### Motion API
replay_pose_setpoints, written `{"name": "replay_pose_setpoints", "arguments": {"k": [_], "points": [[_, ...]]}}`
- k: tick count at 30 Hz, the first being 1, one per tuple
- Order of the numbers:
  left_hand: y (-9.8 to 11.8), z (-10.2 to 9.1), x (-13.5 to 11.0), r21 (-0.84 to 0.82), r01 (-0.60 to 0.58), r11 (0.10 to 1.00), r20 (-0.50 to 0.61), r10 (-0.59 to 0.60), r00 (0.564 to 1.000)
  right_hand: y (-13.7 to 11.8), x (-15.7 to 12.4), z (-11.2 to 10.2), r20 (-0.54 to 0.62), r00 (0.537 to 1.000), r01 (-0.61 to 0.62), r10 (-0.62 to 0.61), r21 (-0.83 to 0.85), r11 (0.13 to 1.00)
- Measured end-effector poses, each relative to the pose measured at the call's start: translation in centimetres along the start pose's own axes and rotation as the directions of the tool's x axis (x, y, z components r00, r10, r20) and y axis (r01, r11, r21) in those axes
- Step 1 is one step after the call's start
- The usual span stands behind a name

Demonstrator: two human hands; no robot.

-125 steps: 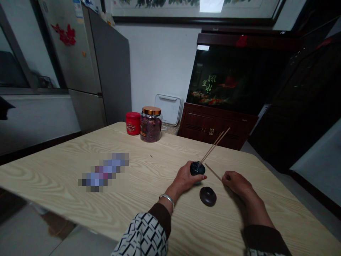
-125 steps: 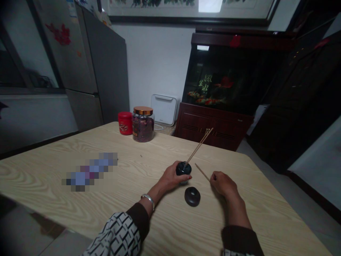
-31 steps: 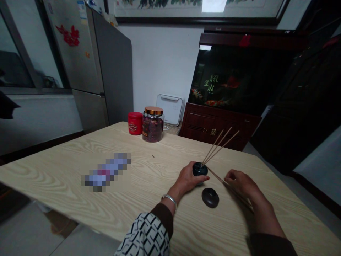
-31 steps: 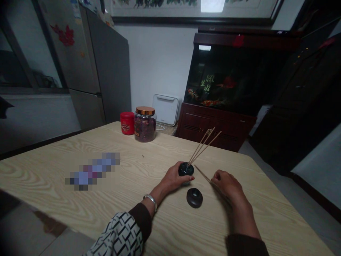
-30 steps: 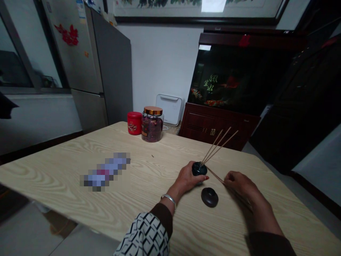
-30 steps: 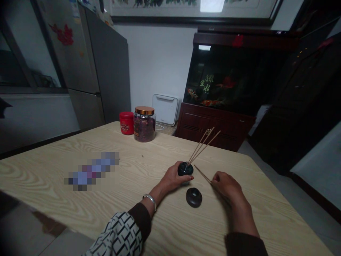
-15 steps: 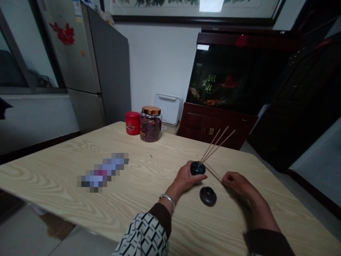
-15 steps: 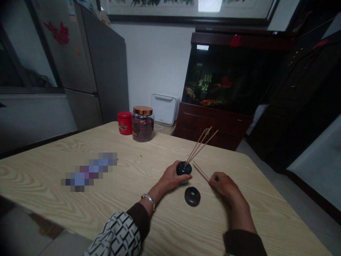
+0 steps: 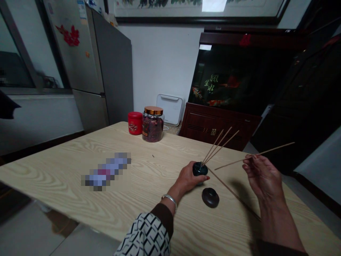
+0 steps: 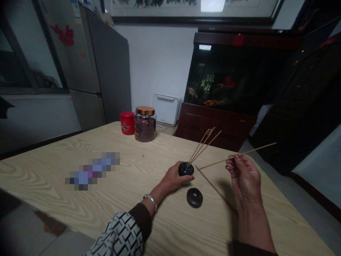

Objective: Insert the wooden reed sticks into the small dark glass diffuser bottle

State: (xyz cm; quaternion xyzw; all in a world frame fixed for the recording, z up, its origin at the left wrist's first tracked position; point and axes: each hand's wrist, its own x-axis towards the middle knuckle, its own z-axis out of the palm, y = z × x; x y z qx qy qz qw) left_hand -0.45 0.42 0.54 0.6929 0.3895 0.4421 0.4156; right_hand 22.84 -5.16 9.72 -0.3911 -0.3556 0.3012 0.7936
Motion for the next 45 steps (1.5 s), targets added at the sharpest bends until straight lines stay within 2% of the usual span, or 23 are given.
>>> {"name": "replay_pose_setpoints", "arguments": {"k": [5, 10, 14, 24, 28, 32, 35, 38, 41, 43, 45], "points": [[-0.3, 0.2, 0.1, 0.003, -0.014, 1.0, -0.001, 0.014, 1.0, 0.6, -1.1, 2.3, -0.001, 0.992, 0.124, -0.124, 0.011, 0.992], [-0.4, 0.2, 0.2, 0.018, -0.013, 1.0, -0.004, 0.013, 1.0, 1.5, -2.1, 3.9, 0.043, 0.958, 0.287, -0.284, -0.119, 0.95], [-0.4, 0.1, 0.1, 0.017, -0.021, 1.0, -0.004, 0.021, 1.0, 2.0, -2.7, 4.5, 0.097, 0.938, 0.347, -0.334, -0.206, 0.915], [-0.7, 0.2, 0.1, 0.026, -0.029, 0.999, -0.005, 0.03, 1.0, 3.3, -3.4, 4.8, 0.262, 0.941, 0.3, -0.213, -0.356, 0.885], [-0.8, 0.3, 0.2, 0.018, -0.031, 0.999, -0.009, 0.031, 0.999, 4.3, -3.8, 5.1, 0.335, 0.93, 0.307, -0.152, -0.476, 0.824], [-0.6, 0.2, 0.2, 0.012, -0.035, 0.999, -0.009, 0.035, 0.999, 4.5, -3.2, 4.4, 0.417, 0.909, 0.295, -0.028, -0.592, 0.75], [-0.4, 0.2, 0.2, 0.024, -0.023, 0.999, -0.006, 0.023, 1.0, 4.0, -1.8, 2.2, 0.382, 0.924, 0.28, 0.019, -0.71, 0.646], [-0.4, 0.2, 0.2, 0.029, -0.028, 0.999, -0.002, 0.028, 1.0, 3.8, -0.3, -1.0, 0.343, 0.925, 0.257, 0.164, -0.881, 0.398], [-0.5, 0.2, 0.1, 0.029, -0.031, 0.999, -0.005, 0.031, 1.0, 4.4, 0.3, -3.5, 0.281, 0.879, 0.235, 0.385, -0.958, 0.165], [-0.5, 0.2, 0.1, 0.027, -0.027, 0.999, -0.004, 0.027, 1.0, 5.0, 0.4, -4.3, 0.25, 0.849, 0.239, 0.466, -0.967, 0.084], [-0.4, 0.1, 0.1, 0.024, -0.024, 0.999, 0.002, 0.024, 1.0, 5.6, 0.3, -4.5, 0.239, 0.838, 0.244, 0.49, -0.968, 0.056]]}}
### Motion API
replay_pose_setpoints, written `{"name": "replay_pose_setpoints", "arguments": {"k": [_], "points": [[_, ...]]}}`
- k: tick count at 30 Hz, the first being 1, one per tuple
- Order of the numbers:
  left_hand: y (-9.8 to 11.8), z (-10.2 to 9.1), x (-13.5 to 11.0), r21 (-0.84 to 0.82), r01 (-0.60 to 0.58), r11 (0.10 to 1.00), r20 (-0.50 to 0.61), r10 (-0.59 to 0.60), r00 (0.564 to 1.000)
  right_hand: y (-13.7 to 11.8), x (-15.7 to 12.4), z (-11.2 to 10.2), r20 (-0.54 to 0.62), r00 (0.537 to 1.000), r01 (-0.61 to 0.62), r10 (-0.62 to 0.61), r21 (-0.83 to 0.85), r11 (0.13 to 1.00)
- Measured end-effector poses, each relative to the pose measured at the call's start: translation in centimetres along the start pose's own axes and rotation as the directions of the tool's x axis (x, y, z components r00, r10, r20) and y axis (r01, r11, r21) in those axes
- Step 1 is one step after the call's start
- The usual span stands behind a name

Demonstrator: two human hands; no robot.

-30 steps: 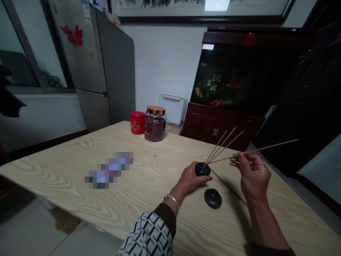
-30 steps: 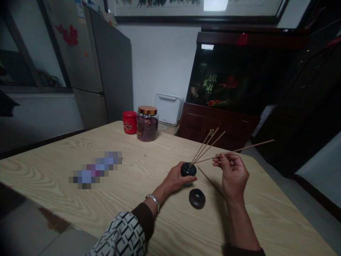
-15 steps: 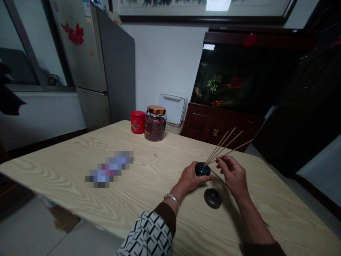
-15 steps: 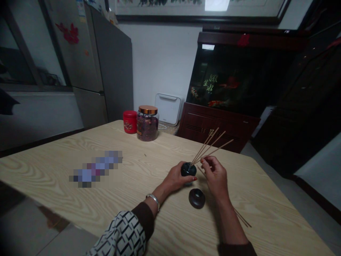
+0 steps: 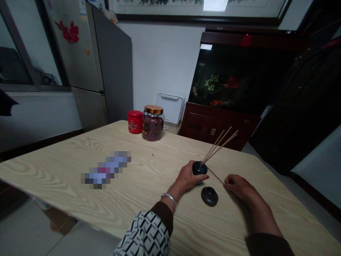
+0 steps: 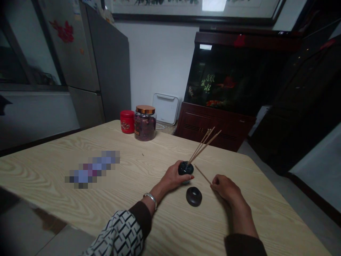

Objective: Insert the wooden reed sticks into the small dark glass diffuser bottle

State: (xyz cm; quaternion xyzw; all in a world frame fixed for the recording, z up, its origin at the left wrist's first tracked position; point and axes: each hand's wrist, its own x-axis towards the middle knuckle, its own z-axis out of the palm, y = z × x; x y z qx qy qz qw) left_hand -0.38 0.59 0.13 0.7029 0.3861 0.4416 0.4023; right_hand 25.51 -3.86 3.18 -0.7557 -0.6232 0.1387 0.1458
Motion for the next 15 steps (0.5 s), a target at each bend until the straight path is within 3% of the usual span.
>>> {"name": "replay_pose_setpoints", "arguments": {"k": [9, 15], "points": [[-0.1, 0.1, 0.1, -0.002, -0.003, 1.0, 0.001, 0.003, 1.0, -0.3, 0.3, 0.5, 0.038, 0.998, 0.045, -0.046, 0.025, 0.999], [-0.1, 0.0, 0.1, 0.014, -0.01, 1.0, -0.002, 0.01, 1.0, -0.1, 0.7, 1.2, -0.002, 0.997, 0.072, -0.072, -0.009, 0.997]]}}
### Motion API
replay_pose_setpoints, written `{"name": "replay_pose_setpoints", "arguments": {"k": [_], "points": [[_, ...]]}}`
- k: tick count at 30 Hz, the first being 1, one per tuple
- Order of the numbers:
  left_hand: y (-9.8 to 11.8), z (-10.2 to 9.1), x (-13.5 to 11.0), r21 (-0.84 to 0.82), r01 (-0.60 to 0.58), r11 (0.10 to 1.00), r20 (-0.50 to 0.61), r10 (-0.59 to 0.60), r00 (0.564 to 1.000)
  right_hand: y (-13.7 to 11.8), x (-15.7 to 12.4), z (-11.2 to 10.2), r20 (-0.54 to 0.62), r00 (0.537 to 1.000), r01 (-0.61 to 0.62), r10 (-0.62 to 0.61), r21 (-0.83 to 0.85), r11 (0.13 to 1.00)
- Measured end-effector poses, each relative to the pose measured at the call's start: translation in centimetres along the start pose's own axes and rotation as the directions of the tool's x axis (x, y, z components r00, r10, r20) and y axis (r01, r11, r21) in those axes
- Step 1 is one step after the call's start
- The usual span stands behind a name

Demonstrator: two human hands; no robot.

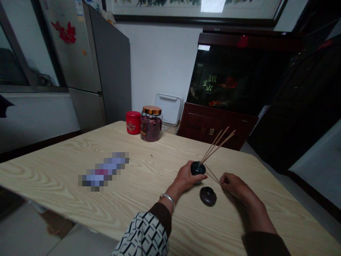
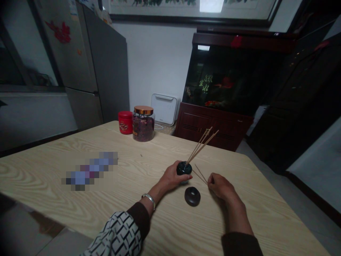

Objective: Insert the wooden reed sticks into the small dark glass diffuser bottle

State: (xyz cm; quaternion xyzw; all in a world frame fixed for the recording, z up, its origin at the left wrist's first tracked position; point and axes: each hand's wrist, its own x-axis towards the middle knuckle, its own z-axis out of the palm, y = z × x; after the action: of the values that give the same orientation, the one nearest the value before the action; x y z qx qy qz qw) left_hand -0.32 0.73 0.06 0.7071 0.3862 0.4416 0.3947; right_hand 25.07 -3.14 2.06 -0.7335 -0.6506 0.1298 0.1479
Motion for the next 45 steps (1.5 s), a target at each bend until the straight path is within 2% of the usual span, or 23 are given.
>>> {"name": "replay_pose_setpoints", "arguments": {"k": [4, 6, 8, 9, 11, 13, 14, 16, 18, 20, 24, 28, 31, 36, 41, 43, 45], "points": [[0.3, -0.1, -0.1, -0.013, 0.001, 1.0, 0.002, -0.001, 1.0, 1.2, 0.4, -0.5, -0.055, 0.997, 0.065, -0.06, 0.09, 0.994], [0.4, -0.1, -0.1, -0.022, 0.002, 1.0, 0.004, -0.002, 1.0, 1.8, 0.4, -1.6, -0.181, 0.983, 0.078, -0.041, 0.201, 0.977], [0.4, -0.1, -0.2, -0.027, 0.005, 1.0, 0.001, -0.005, 1.0, 2.0, 0.2, -3.0, -0.327, 0.943, 0.073, 0.068, 0.401, 0.913], [0.4, -0.1, -0.2, -0.028, 0.006, 1.0, -0.003, -0.006, 1.0, 1.8, -0.1, -3.7, -0.375, 0.916, 0.085, 0.145, 0.533, 0.842], [0.3, 0.0, -0.1, -0.026, 0.007, 1.0, -0.01, -0.007, 1.0, 1.0, -0.6, -4.7, -0.392, 0.876, 0.162, 0.279, 0.786, 0.596], [0.3, 0.0, -0.1, -0.02, 0.007, 1.0, -0.013, -0.007, 1.0, -0.5, -1.1, -5.2, -0.365, 0.867, 0.263, 0.34, 0.914, 0.31], [0.3, 0.0, -0.1, -0.015, 0.008, 1.0, -0.012, -0.008, 1.0, -1.5, -1.3, -5.2, -0.359, 0.866, 0.305, 0.349, 0.931, 0.201], [0.2, -0.1, 0.0, -0.008, 0.01, 1.0, -0.011, -0.01, 1.0, -3.3, -1.6, -5.2, -0.371, 0.857, 0.366, 0.357, 0.927, 0.083], [0.1, -0.1, 0.0, -0.005, 0.006, 1.0, -0.011, -0.006, 1.0, -4.9, -1.8, -5.1, -0.409, 0.84, 0.418, 0.356, 0.907, 0.056], [0.1, 0.0, 0.0, -0.002, 0.002, 1.0, -0.008, -0.002, 1.0, -6.1, -1.9, -5.0, -0.471, 0.813, 0.476, 0.342, 0.876, 0.073], [0.0, 0.0, 0.0, -0.008, 0.007, 1.0, -0.009, -0.007, 1.0, -7.7, -2.1, -4.8, -0.612, 0.739, 0.592, 0.283, 0.789, 0.161], [0.0, 0.0, 0.0, -0.013, 0.023, 1.0, -0.012, -0.023, 1.0, -8.8, -2.2, -4.3, -0.692, 0.689, 0.629, 0.216, 0.718, 0.298], [0.1, 0.0, 0.0, -0.013, 0.028, 1.0, -0.008, -0.028, 1.0, -9.7, -2.4, -4.1, -0.728, 0.671, 0.634, 0.14, 0.661, 0.4], [-0.1, 0.1, 0.1, -0.009, 0.015, 1.0, -0.01, -0.015, 1.0, -10.8, -2.2, -3.5, -0.693, 0.72, 0.6, -0.038, 0.594, 0.537], [-0.2, 0.1, 0.0, -0.005, -0.003, 1.0, -0.01, 0.003, 1.0, -11.3, -1.7, -1.8, -0.537, 0.834, 0.458, -0.13, 0.539, 0.707], [-0.1, 0.1, 0.0, -0.002, 0.009, 1.0, -0.005, -0.009, 1.0, -11.3, -1.7, -1.4, -0.489, 0.861, 0.425, -0.141, 0.539, 0.727], [0.0, 0.0, 0.0, 0.001, 0.017, 1.0, -0.007, -0.017, 1.0, -10.7, -1.7, -1.5, -0.492, 0.864, 0.409, -0.107, 0.562, 0.719]]}}
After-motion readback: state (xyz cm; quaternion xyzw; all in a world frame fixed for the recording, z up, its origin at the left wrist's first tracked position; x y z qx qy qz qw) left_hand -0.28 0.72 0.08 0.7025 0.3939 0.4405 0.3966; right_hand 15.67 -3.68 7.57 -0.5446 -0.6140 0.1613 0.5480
